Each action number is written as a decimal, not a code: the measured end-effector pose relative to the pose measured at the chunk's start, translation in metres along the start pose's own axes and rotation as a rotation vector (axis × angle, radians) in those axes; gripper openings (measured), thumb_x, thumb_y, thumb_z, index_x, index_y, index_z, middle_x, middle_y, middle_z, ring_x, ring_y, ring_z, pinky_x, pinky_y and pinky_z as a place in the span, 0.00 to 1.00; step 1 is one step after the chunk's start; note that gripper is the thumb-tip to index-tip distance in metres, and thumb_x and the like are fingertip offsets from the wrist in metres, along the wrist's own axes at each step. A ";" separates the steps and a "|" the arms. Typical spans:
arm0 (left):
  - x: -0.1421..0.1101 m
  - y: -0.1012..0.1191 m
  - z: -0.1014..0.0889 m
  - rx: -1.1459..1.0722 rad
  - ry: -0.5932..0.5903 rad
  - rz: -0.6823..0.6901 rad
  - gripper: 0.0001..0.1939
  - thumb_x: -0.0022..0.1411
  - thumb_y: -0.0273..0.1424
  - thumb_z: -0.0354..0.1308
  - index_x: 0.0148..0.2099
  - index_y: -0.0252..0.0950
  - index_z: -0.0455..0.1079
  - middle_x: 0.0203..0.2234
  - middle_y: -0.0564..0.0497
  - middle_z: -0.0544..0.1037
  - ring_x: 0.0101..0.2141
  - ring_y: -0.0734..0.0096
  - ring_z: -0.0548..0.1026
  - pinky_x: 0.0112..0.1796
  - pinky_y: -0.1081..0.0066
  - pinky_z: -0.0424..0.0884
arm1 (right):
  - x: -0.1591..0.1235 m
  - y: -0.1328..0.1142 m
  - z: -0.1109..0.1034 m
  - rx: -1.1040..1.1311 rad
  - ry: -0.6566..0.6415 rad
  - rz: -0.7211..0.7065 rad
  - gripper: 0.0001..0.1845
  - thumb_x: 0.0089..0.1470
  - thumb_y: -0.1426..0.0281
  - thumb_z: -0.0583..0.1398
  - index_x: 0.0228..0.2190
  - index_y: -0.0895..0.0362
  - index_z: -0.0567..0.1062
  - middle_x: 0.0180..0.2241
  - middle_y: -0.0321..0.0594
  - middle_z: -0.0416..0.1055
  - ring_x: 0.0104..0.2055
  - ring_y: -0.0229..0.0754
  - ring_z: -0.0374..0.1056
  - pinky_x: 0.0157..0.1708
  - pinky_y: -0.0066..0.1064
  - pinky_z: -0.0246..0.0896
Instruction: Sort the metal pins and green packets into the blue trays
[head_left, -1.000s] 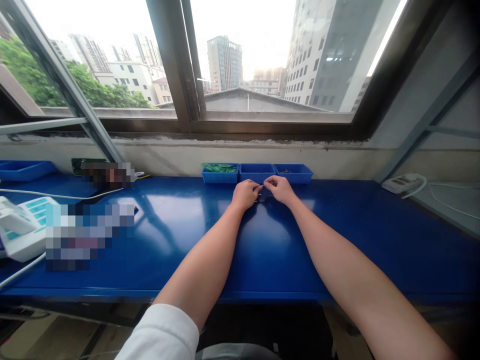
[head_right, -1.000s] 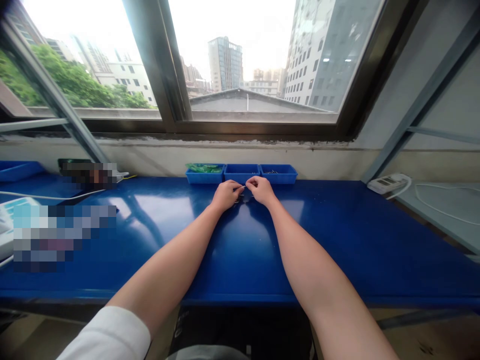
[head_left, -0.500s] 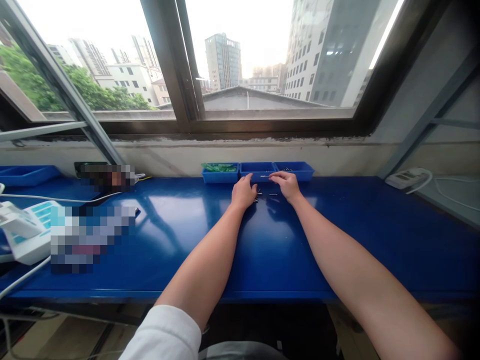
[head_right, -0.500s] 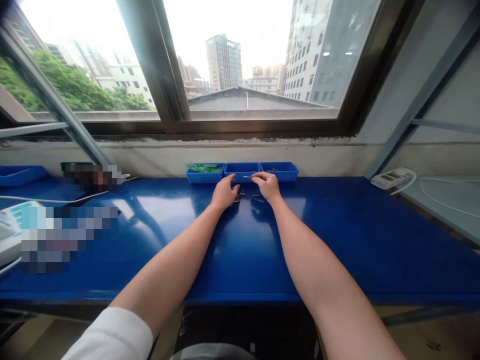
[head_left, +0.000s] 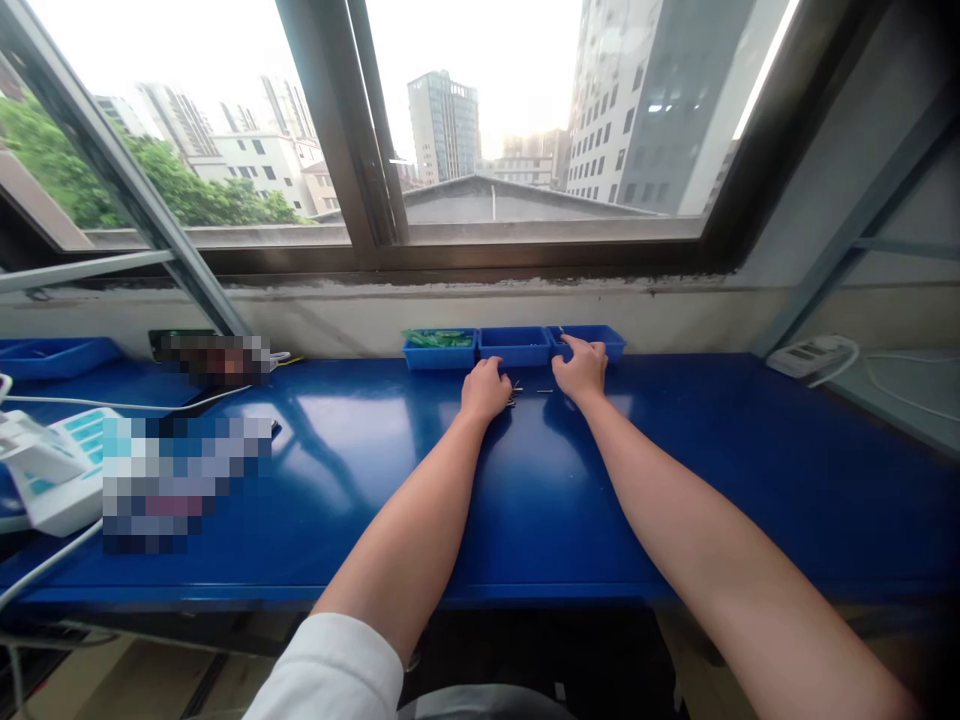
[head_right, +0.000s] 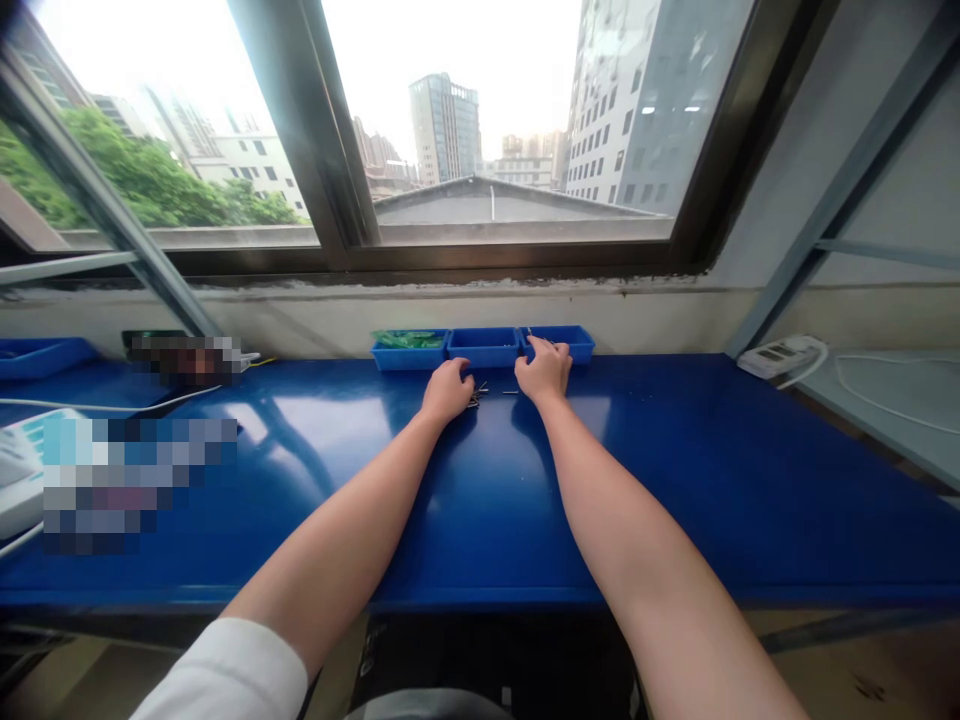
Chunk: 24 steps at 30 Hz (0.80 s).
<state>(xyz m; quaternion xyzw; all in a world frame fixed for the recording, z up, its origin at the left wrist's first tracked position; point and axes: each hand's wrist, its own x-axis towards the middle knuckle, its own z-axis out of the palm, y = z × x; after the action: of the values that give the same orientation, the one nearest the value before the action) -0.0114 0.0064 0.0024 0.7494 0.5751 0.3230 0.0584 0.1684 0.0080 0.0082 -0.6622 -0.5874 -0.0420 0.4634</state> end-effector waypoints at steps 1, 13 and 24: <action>0.000 0.000 0.000 -0.001 -0.005 -0.004 0.19 0.60 0.28 0.49 0.53 0.36 0.66 0.48 0.44 0.72 0.47 0.62 0.71 0.47 0.67 0.66 | 0.001 0.002 0.000 -0.017 -0.001 0.017 0.25 0.46 0.72 0.54 0.48 0.57 0.72 0.48 0.42 0.71 0.48 0.52 0.55 0.50 0.46 0.51; -0.001 0.003 -0.001 0.022 -0.271 0.035 0.35 0.59 0.52 0.46 0.60 0.33 0.59 0.57 0.40 0.64 0.57 0.55 0.62 0.54 0.63 0.59 | 0.003 0.004 -0.002 0.014 -0.277 -0.105 0.11 0.41 0.69 0.58 0.30 0.56 0.77 0.30 0.41 0.71 0.37 0.45 0.63 0.38 0.34 0.59; -0.004 0.005 0.007 0.185 -0.380 0.189 0.31 0.64 0.46 0.38 0.60 0.31 0.60 0.61 0.39 0.57 0.61 0.54 0.53 0.58 0.59 0.50 | 0.000 0.012 0.005 -0.105 -0.653 -0.122 0.04 0.48 0.68 0.59 0.26 0.55 0.74 0.29 0.42 0.74 0.31 0.43 0.68 0.30 0.30 0.57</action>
<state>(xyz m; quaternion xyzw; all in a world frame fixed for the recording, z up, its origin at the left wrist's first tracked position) -0.0042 0.0031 -0.0022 0.8494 0.5082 0.1261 0.0660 0.1761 0.0123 -0.0016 -0.6271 -0.7406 0.1143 0.2127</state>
